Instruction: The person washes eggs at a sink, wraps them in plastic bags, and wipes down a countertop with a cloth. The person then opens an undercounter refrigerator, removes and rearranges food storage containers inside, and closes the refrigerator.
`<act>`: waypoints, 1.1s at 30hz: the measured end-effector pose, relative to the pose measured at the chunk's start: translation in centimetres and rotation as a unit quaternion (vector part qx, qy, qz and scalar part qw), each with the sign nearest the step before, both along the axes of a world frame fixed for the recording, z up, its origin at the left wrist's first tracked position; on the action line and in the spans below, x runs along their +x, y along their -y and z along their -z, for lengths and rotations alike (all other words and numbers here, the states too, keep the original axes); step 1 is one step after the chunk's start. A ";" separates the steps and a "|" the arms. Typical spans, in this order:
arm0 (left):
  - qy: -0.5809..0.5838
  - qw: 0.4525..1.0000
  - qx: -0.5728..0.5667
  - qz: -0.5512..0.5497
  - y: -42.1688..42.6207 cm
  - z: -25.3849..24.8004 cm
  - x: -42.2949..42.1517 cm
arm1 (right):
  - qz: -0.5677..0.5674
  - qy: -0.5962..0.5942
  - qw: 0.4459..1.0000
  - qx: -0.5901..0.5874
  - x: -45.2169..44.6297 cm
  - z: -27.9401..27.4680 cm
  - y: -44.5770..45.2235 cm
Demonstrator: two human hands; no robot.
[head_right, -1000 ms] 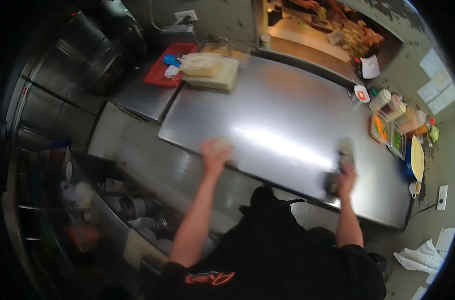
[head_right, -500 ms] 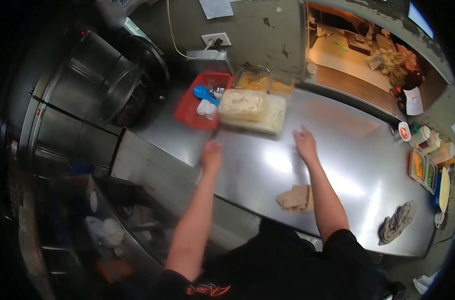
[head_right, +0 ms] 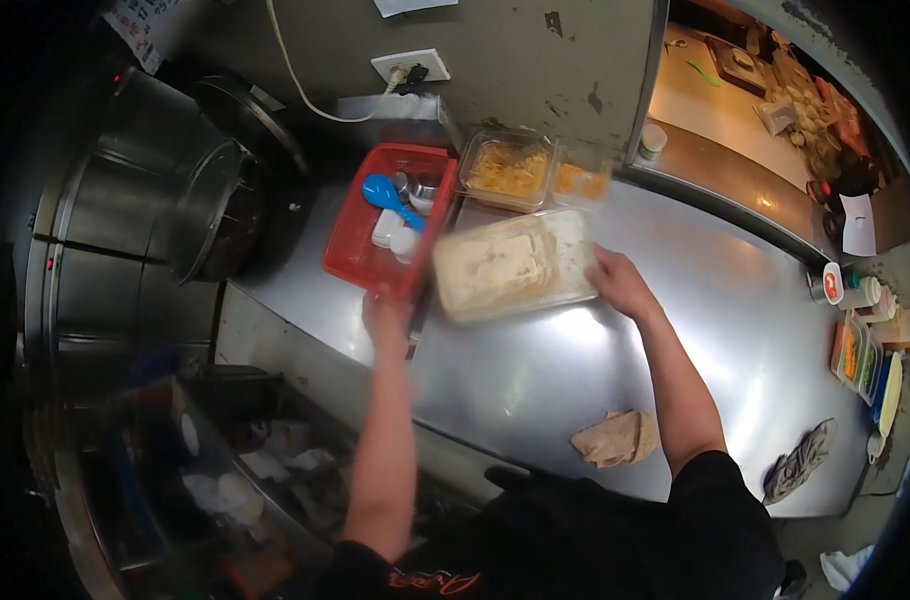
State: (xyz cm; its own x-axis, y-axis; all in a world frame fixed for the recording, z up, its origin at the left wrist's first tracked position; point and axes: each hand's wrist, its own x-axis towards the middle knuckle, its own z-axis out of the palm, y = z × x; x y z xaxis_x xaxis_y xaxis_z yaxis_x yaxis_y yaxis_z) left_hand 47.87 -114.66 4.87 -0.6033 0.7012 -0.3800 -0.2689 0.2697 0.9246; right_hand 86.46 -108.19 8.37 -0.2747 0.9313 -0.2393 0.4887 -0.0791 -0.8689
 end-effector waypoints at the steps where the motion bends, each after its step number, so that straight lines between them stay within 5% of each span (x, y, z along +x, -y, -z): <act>1: 0.011 0.999 -0.025 0.021 0.6 -0.1 0.0 | -0.032 0.019 0.999 -0.030 -0.2 -1.8 -0.5; 3: 0.036 0.992 -0.093 0.082 2.6 -1.0 1.6 | -0.059 -0.021 0.998 0.013 -1.0 -0.3 -1.9; 7: 0.219 0.970 -0.050 0.095 6.6 -3.8 7.3 | -0.037 -0.059 0.998 0.006 -4.9 2.5 -5.2; 10: 0.227 0.973 -0.006 0.049 8.1 -3.8 8.8 | 0.122 -0.077 0.990 0.010 -8.7 2.9 -6.1; 11: 0.223 0.974 0.005 0.048 7.7 -3.7 8.8 | 0.148 -0.189 0.969 -0.054 -9.5 3.9 -6.3; 14: 0.229 0.971 0.056 0.042 6.1 -3.0 8.5 | 0.250 -0.246 0.930 0.106 -11.7 4.1 -4.8; 17: 0.216 0.968 0.114 0.055 4.6 -1.7 8.1 | 0.204 -0.225 0.951 -0.047 -12.9 -1.3 -2.1; 21: 0.209 0.977 0.029 -0.010 4.8 -2.4 7.6 | 0.048 -0.067 0.997 0.013 -15.9 -1.3 -0.2; 23: 0.122 0.984 -0.088 -0.100 5.6 -4.2 8.0 | 0.093 -0.162 0.982 -0.026 -16.3 -0.7 -0.1; 26: 0.008 0.993 -0.060 -0.104 8.5 -3.5 8.0 | 0.125 -0.301 0.940 -0.100 -15.6 -1.2 1.4; 29: 0.072 0.996 -0.045 0.041 11.1 -7.5 10.5 | 0.084 -0.372 0.915 -0.134 -13.3 -3.8 4.5; 33: 0.215 0.957 0.188 0.051 16.1 -10.6 16.5 | 0.044 -0.365 0.928 -0.069 -9.2 -7.1 13.1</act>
State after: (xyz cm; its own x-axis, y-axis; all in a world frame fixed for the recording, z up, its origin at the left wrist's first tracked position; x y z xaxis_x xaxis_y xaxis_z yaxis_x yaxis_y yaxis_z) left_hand 64.42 -130.72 15.48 -0.3691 0.8840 -0.2869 -0.6355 -0.0148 0.7720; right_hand 77.30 -121.31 15.47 -0.3351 0.9322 -0.1371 -0.2389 -0.2248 -0.9447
